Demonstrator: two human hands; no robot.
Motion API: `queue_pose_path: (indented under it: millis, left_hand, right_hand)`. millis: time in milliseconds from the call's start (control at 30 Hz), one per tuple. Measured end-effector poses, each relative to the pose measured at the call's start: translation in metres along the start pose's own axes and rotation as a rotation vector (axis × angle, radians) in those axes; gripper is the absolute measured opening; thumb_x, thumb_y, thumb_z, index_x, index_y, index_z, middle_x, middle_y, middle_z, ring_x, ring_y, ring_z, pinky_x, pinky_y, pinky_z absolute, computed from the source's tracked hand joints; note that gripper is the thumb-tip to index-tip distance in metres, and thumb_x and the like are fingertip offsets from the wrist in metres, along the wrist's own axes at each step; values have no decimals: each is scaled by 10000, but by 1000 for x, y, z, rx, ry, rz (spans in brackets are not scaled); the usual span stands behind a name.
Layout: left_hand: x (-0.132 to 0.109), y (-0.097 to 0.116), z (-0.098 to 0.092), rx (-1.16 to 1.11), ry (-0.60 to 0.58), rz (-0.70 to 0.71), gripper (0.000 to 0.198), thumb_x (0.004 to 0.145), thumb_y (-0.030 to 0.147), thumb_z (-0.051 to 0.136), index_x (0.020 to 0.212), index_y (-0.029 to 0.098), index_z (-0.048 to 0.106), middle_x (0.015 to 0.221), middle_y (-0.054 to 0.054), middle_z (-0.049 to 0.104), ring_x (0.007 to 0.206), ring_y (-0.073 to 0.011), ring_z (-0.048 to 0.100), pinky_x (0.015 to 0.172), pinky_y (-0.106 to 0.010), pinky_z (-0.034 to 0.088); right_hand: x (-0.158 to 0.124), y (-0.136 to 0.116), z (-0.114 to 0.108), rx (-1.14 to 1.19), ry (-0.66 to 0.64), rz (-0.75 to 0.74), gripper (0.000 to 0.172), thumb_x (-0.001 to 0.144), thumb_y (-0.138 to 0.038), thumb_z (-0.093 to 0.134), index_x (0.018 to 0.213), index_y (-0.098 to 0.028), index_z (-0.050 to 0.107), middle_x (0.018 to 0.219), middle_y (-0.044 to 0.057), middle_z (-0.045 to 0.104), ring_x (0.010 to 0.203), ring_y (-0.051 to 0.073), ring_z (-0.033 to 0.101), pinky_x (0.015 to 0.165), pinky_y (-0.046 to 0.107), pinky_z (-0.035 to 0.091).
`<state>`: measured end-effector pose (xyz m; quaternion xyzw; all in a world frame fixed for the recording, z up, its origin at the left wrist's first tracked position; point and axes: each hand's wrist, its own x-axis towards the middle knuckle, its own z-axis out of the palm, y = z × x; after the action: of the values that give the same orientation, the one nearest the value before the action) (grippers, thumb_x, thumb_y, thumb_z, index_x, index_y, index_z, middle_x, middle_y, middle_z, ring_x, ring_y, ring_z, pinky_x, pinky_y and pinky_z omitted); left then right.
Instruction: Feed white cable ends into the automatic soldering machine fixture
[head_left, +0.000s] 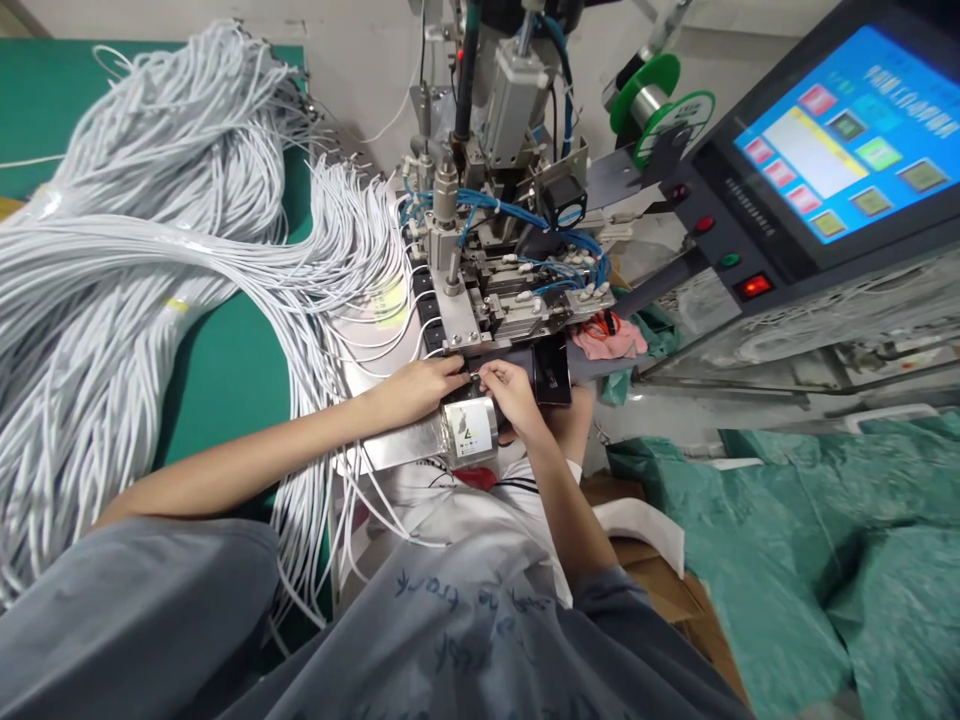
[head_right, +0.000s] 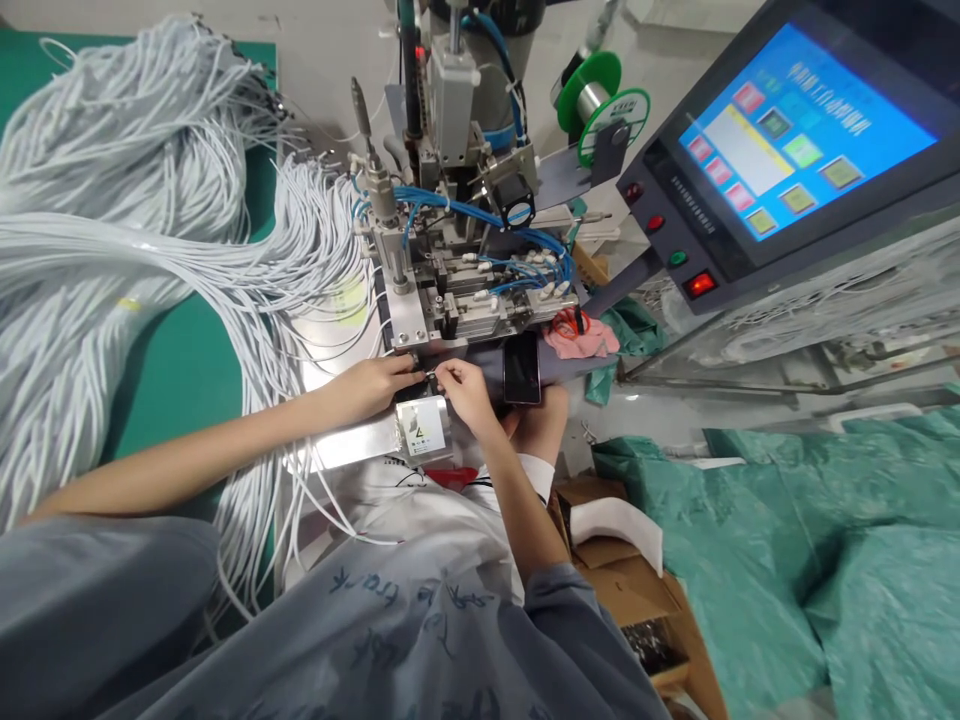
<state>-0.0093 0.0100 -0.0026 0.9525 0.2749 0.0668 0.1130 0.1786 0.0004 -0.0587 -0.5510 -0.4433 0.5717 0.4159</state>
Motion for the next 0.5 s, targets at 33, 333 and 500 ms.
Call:
queue_pose_path:
  millis: [33, 333, 500]
  left_hand:
    - [0, 0, 0, 29, -6, 1, 361, 818, 43, 413, 1147, 86, 554, 909, -80, 531, 784, -163, 567, 679, -266, 498]
    - [0, -3, 8, 124, 10, 11, 332, 839, 48, 411, 1132, 113, 553, 934, -79, 516, 792, -164, 562, 630, -253, 489]
    - [0, -5, 10, 139, 14, 14, 340, 844, 46, 399, 1137, 123, 555, 914, -78, 513, 781, -161, 553, 615, -245, 473]
  right_hand:
    - [0, 0, 0, -5, -12, -5, 221, 660, -388, 622, 673, -171, 585, 564, -23, 537, 520, 105, 493, 468, 215, 371]
    - [0, -4, -5, -45, -50, -10, 177, 663, -345, 627, 669, -171, 599, 588, 0, 587, 544, 119, 537, 528, 248, 435]
    - [3, -5, -7, -46, -71, -10, 141, 650, -303, 627, 649, -165, 599, 573, -1, 592, 509, 105, 521, 522, 247, 428]
